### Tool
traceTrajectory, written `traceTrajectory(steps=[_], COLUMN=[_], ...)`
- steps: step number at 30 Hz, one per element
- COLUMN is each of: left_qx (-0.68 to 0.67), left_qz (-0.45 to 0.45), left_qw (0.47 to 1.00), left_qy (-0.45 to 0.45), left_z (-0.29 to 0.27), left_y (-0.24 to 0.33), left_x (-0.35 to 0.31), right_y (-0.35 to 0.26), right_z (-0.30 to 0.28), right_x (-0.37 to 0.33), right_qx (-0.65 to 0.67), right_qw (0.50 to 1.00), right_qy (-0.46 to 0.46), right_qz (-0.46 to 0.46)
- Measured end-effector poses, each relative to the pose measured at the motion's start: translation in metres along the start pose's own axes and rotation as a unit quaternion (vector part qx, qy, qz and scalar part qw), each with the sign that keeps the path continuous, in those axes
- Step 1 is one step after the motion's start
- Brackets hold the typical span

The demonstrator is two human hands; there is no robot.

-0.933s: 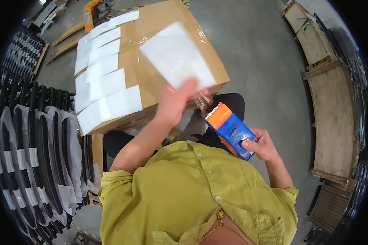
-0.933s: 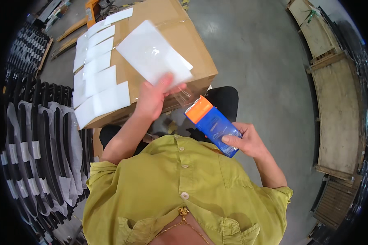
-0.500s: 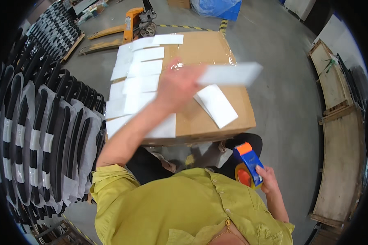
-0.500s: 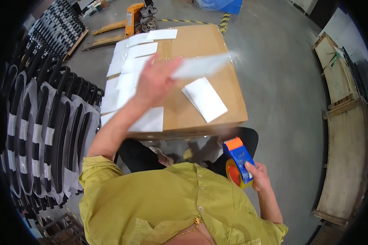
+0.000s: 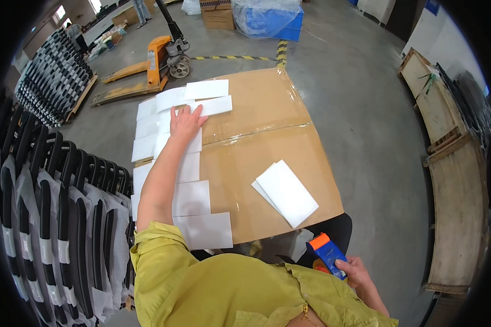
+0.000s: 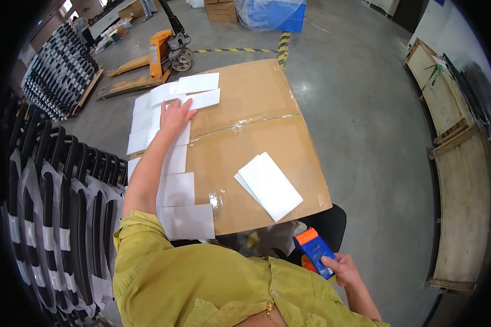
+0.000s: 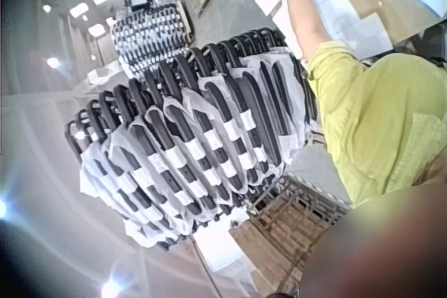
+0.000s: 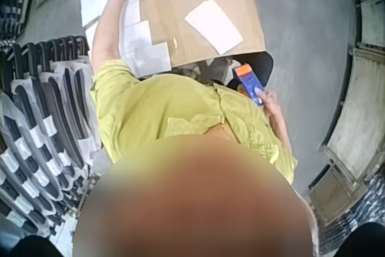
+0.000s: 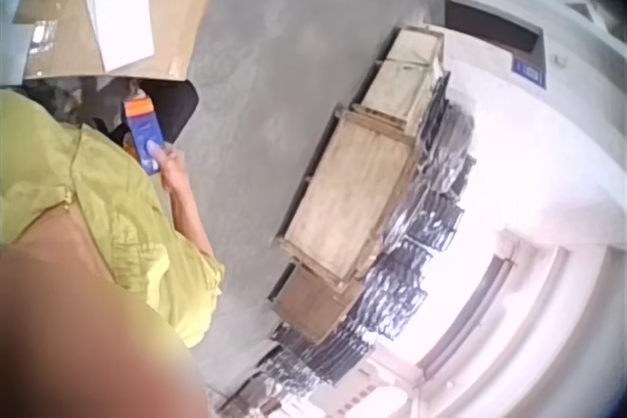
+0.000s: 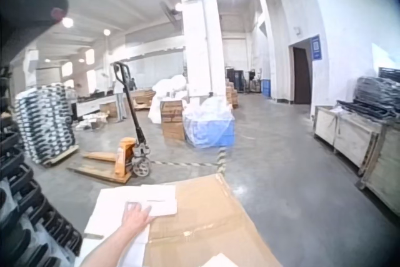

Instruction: Taping white foam padding pieces onto a large cardboard box in a warehouse setting.

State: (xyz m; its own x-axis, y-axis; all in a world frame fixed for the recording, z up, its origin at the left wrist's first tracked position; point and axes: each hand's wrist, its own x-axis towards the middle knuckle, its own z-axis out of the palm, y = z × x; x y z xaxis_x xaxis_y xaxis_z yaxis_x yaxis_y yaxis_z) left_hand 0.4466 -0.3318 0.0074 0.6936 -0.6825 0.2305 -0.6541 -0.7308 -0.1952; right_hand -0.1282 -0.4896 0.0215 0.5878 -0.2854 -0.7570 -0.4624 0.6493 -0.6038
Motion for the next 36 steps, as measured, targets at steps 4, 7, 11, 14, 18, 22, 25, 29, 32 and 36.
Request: traceTrajectory(steps=[4, 7, 11, 14, 18, 22, 25, 29, 32, 36], left_qx=[0.008, -0.011, -0.027, -0.079, -0.556, -0.761, -0.827, -0.85, -0.86, -0.88], left_qz=[-0.007, -0.015, -0.005, 0.029, 0.019, 0.048, 0.02, -0.032, -0.038, -0.003], left_qw=[1.0, 1.0, 0.996, 0.977, 0.831, 0.508, 0.323, 0.265, 0.258, 0.218], left_qy=[-0.014, -0.012, 0.084, 0.197, -0.02, -0.399, -0.46, -0.454, -0.439, -0.421], left_z=[-0.002, -0.006, -0.02, -0.055, -0.125, -0.171, -0.178, -0.178, -0.181, -0.189], left_y=[0.003, 0.002, 0.01, 0.039, 0.124, 0.19, 0.207, 0.213, 0.212, 0.206], left_x=[-0.002, -0.003, -0.002, -0.014, -0.085, -0.176, -0.214, -0.237, -0.243, -0.243], right_y=[-0.001, 0.0, -0.003, -0.012, -0.029, -0.034, -0.032, -0.027, -0.026, -0.024], right_z=[0.004, 0.004, 0.002, 0.003, 0.009, 0.017, 0.02, 0.021, 0.019, 0.015], right_x=[-0.002, -0.006, -0.019, -0.035, -0.047, -0.051, -0.054, -0.061, -0.064, -0.068], right_qx=[-0.017, -0.036, -0.087, -0.121, -0.169, -0.205, -0.226, -0.256, -0.306, -0.258], right_qw=[1.0, 0.999, 0.996, 0.987, 0.962, 0.923, 0.894, 0.878, 0.843, 0.869], right_qy=[-0.004, -0.007, -0.004, -0.02, -0.055, -0.105, -0.142, -0.151, -0.131, -0.156], right_qz=[0.004, -0.003, -0.025, -0.102, -0.207, -0.308, -0.36, -0.376, -0.423, -0.393])
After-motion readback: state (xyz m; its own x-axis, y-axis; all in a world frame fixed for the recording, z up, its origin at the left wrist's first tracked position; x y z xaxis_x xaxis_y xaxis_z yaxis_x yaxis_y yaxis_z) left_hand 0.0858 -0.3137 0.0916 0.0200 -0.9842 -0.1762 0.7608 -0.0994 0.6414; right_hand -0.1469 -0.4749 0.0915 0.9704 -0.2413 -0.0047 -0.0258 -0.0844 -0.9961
